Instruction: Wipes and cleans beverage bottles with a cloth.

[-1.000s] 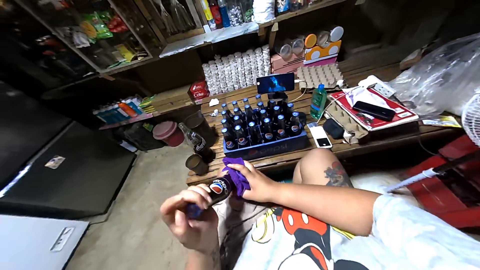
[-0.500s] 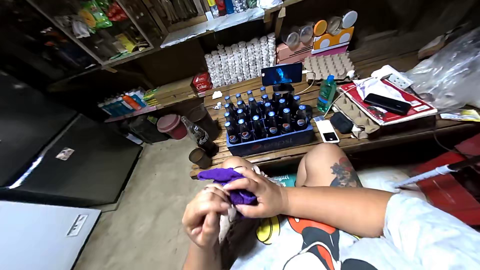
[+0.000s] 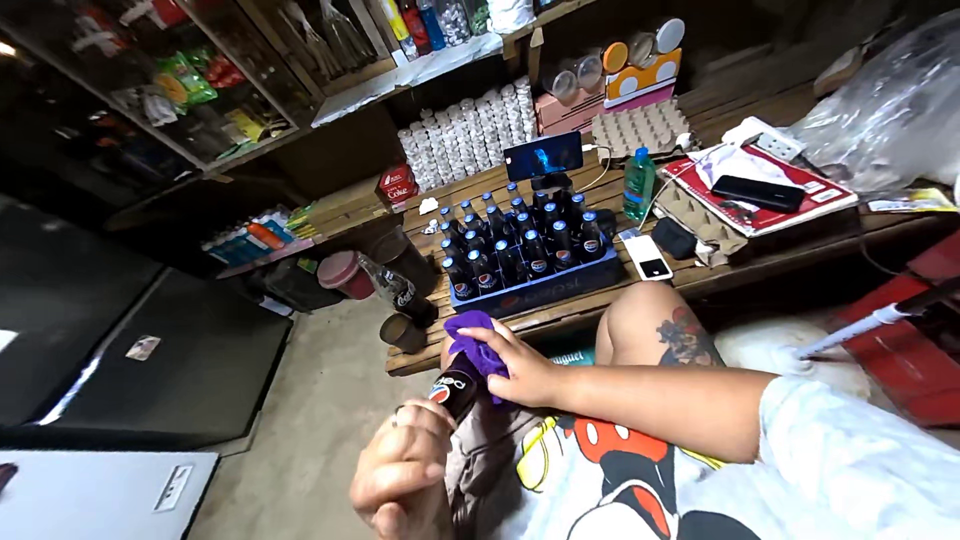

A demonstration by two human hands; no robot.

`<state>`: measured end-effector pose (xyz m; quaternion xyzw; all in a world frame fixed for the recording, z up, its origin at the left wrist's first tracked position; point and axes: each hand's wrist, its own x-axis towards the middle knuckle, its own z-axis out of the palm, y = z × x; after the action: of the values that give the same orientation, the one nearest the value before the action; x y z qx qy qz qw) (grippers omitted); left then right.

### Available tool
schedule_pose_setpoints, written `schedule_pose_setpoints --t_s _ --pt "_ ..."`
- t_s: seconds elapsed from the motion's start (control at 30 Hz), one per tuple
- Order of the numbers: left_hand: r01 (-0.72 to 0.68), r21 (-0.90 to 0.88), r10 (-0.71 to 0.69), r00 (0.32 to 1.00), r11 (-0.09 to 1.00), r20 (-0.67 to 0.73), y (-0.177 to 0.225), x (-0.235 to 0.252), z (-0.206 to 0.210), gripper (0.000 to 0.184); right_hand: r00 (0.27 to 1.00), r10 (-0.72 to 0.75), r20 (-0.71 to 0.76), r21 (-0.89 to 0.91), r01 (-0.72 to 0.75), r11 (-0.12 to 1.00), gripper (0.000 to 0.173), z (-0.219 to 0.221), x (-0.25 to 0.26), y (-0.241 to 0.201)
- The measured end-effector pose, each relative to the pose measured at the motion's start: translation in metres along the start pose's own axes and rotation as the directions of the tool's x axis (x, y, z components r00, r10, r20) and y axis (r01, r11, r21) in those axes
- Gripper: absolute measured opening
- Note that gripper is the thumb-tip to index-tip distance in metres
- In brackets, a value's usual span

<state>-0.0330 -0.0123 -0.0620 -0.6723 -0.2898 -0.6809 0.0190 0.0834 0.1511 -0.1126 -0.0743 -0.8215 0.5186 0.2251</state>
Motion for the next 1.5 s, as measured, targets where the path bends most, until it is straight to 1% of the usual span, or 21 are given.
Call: schedule_pose_setpoints --t_s 0.1,0.17,0.23,0.3,0.37,0.47,0.5,0.57,0.67,0.73,0.77,0.87,0.93,0.97,1.03,1.1,1.2,1.27,1.33,1.37,1.5 --pt "0.058 0.006 -0.059 0.992 0.998 0.114 -0.006 0.001 0.000 0.045 0.996 0.083 0.036 0.034 -0.085 0.996 0.098 -0.004 0.002 -0.004" --pt "0.059 0.014 -0.060 0.987 0.998 0.151 -0.009 0.002 0.003 0.043 0.993 0.095 0.076 0.122 -0.104 0.987 0.102 -0.005 0.005 -0.001" --pt "0.049 0.023 -0.052 0.986 0.999 0.161 -0.009 0.001 0.006 0.039 0.990 0.081 0.115 0.211 -0.104 0.972 0.095 -0.006 0.006 0.000" --pt "0.031 0.020 -0.034 0.991 0.999 0.129 -0.010 -0.002 0.007 0.033 0.993 0.044 0.112 0.262 -0.072 0.962 0.076 -0.006 0.006 -0.003" --pt "0.014 0.039 -0.017 0.996 0.999 0.089 -0.010 -0.006 0.007 0.028 0.997 -0.028 0.072 0.271 0.008 0.963 0.060 -0.003 0.003 -0.009" --pt "0.004 0.099 -0.005 1.000 0.995 0.018 -0.011 -0.011 0.007 0.026 0.972 -0.231 -0.036 0.225 0.234 0.946 0.044 0.005 -0.003 -0.026" --pt "-0.009 0.126 0.011 1.000 0.992 -0.017 -0.012 -0.011 0.007 0.025 0.945 -0.320 -0.060 0.196 0.326 0.925 0.041 0.007 -0.004 -0.033" --pt "-0.045 0.206 0.063 0.994 0.978 -0.086 -0.015 -0.009 0.009 0.023 0.883 -0.466 -0.063 0.152 0.470 0.870 0.043 0.010 -0.006 -0.043" --pt "-0.055 0.353 0.119 0.979 0.934 -0.163 -0.017 -0.002 0.009 0.020 0.831 -0.553 -0.060 0.103 0.556 0.824 0.042 0.012 0.000 -0.039" --pt "0.026 0.391 0.088 0.959 0.920 -0.270 -0.019 0.003 0.008 0.019 0.847 -0.528 -0.060 0.056 0.531 0.845 0.041 0.010 0.003 -0.033" --pt "0.076 0.369 0.052 0.945 0.926 -0.323 -0.021 0.006 0.006 0.019 0.865 -0.498 -0.064 0.030 0.500 0.865 0.043 0.010 0.004 -0.030" --pt "0.202 0.185 -0.093 0.877 0.962 -0.472 -0.022 0.015 -0.004 0.022 0.924 -0.377 -0.066 -0.017 0.377 0.926 0.056 0.013 0.000 -0.023" --pt "0.252 0.057 -0.175 0.799 0.966 -0.576 -0.022 0.021 -0.003 0.033 0.954 -0.296 -0.043 -0.048 0.294 0.955 0.064 0.014 -0.002 -0.022" --pt "0.254 0.023 -0.191 0.781 0.967 -0.595 -0.022 0.021 -0.002 0.040 0.963 -0.266 -0.037 -0.043 0.264 0.964 0.065 0.014 -0.003 -0.022" --pt "0.202 -0.009 -0.172 0.808 0.979 -0.564 -0.022 0.016 0.002 0.054 0.970 -0.241 -0.037 -0.004 0.241 0.971 0.062 0.013 -0.003 -0.023" --pt "0.130 -0.045 -0.136 0.872 0.991 -0.470 -0.020 0.014 0.005 0.063 0.961 -0.267 -0.065 0.029 0.269 0.963 0.058 0.012 -0.005 -0.025" --pt "0.082 -0.099 -0.107 0.952 0.992 -0.286 -0.019 0.010 0.006 0.057 0.893 -0.436 -0.112 0.018 0.440 0.898 0.050 0.012 -0.009 -0.030" --pt "0.070 -0.074 -0.078 0.991 0.995 -0.110 -0.017 0.007 0.003 0.049 0.837 -0.536 -0.110 0.030 0.542 0.840 0.045 0.010 -0.010 -0.033" --pt "0.041 -0.018 -0.040 0.998 0.999 0.056 -0.015 0.008 0.002 0.050 0.818 -0.565 -0.104 0.048 0.572 0.819 0.044 0.008 -0.012 -0.033" --pt "0.030 -0.017 -0.028 0.994 0.999 0.104 -0.016 0.008 0.002 0.049 0.818 -0.566 -0.104 0.047 0.572 0.819 0.044 0.008 -0.012 -0.031" --pt "0.026 -0.059 -0.017 0.991 0.998 0.136 -0.020 0.007 0.001 0.044 0.835 -0.545 -0.073 0.055 0.549 0.834 0.040 0.007 -0.010 -0.027"
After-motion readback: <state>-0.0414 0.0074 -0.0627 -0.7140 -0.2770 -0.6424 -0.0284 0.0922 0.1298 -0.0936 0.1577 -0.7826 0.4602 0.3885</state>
